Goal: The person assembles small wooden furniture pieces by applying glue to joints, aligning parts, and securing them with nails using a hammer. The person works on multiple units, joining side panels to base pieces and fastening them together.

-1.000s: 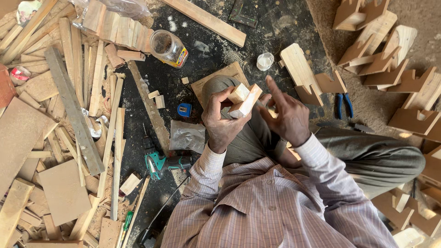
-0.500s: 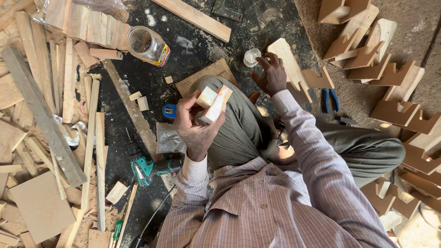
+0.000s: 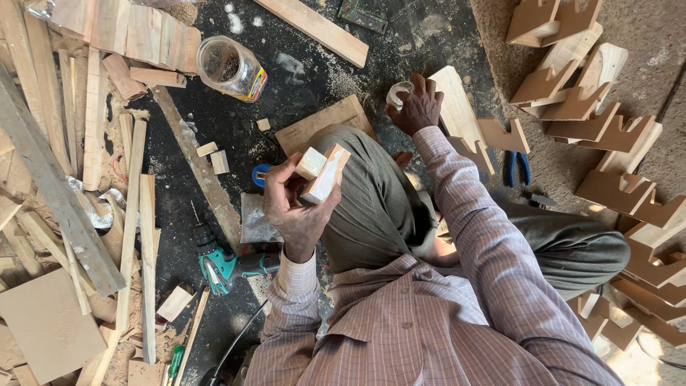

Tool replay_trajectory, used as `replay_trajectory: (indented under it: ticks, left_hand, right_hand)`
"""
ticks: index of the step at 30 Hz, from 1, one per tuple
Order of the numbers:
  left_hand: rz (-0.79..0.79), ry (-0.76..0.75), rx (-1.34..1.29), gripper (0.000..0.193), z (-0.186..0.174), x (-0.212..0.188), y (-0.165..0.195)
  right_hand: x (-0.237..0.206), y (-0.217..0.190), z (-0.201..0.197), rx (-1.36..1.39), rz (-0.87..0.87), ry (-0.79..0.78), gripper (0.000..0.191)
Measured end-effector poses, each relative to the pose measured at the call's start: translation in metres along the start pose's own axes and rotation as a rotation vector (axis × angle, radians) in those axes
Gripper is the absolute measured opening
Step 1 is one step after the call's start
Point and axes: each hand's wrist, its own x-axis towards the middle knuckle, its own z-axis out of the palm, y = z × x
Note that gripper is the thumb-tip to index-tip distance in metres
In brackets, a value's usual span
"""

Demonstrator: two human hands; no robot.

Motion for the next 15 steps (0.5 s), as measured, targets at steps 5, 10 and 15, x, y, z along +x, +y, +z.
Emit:
replay_trajectory:
  ticks: [5, 10, 15]
  left_hand:
    - [0.012, -0.011, 0.011, 0.065, 0.005, 0.010, -0.013]
    - [0.038, -0.012, 0.044, 0.066, 0.008, 0.009, -0.012]
    - [0.021, -0.013, 0.003, 0.063, 0.016, 0.000, 0.002]
  right_hand:
    - [0.011, 0.000, 0.006, 0.064, 0.046, -0.001, 0.038]
    - [0.004, 0.006, 0.004, 0.175, 0.087, 0.043, 0.054]
    - [-0.008, 0.023, -0.004, 0.394, 0.124, 0.121, 0.060]
